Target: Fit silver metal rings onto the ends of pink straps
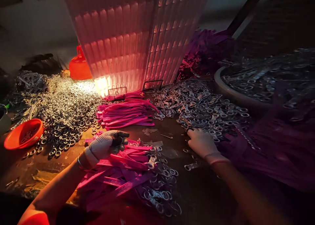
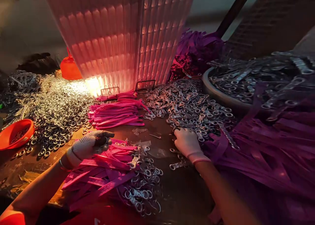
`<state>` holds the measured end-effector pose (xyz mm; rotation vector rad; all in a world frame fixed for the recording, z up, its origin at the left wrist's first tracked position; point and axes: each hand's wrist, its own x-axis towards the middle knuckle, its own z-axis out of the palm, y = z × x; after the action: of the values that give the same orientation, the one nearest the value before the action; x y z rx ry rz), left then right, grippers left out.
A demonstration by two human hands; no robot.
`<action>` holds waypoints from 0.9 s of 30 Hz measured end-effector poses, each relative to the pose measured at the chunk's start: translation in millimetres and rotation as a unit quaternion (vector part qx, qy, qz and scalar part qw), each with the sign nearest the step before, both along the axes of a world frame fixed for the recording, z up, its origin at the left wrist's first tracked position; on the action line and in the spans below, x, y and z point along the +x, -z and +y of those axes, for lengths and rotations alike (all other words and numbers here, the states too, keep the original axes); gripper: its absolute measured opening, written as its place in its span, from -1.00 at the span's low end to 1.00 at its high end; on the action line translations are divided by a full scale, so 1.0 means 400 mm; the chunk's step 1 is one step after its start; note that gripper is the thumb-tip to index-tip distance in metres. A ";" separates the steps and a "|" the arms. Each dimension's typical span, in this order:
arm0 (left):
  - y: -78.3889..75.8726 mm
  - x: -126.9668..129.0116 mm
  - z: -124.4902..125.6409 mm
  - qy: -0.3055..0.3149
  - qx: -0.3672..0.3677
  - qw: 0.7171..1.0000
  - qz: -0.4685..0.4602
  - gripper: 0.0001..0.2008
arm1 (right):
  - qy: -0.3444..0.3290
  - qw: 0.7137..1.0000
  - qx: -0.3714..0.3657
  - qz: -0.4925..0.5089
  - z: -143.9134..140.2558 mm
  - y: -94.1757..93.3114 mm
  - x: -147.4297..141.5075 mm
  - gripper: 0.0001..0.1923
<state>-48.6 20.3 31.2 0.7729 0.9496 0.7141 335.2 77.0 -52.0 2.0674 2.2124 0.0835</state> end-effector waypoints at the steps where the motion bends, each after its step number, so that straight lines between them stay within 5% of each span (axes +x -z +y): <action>1: 0.003 0.004 -0.004 -0.008 0.026 0.999 0.026 -0.61 | 0.006 1.000 0.007 0.009 -0.005 -0.003 -0.011 -0.68; 5: 0.001 0.039 -0.025 -0.042 0.148 0.977 0.147 -0.67 | -0.031 0.969 0.064 0.236 -0.065 -0.052 -0.123 -0.56; 8: -0.007 0.075 -0.042 -0.038 0.219 0.947 0.232 -0.81 | -0.121 0.878 0.065 0.459 -0.139 -0.117 -0.254 -0.51; 11: -0.007 0.099 -0.054 0.000 0.318 0.903 0.290 -0.89 | -0.157 0.806 0.036 0.570 -0.197 -0.164 -0.365 -0.46; 15: 0.000 0.108 -0.065 -0.002 0.417 0.847 0.330 -0.45 | -0.158 0.745 0.012 0.648 -0.227 -0.178 -0.434 -0.36; 17: 0.000 0.109 -0.070 -0.007 0.398 0.867 0.301 -0.39 | -0.132 0.736 0.026 0.664 -0.233 -0.175 -0.441 -0.40; 22: -0.009 0.112 -0.079 -0.003 0.210 0.966 0.152 -0.79 | -0.079 0.746 0.058 0.659 -0.249 -0.174 -0.419 -0.60; 27: -0.018 0.110 -0.075 0.030 0.101 0.990 0.095 -0.70 | -0.137 0.790 0.055 0.595 -0.242 -0.178 -0.376 -0.58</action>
<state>-4.5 -9.9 38.5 1.0579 1.0308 0.6997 184.6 -19.7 19.2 2.0445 3.1347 -1.5022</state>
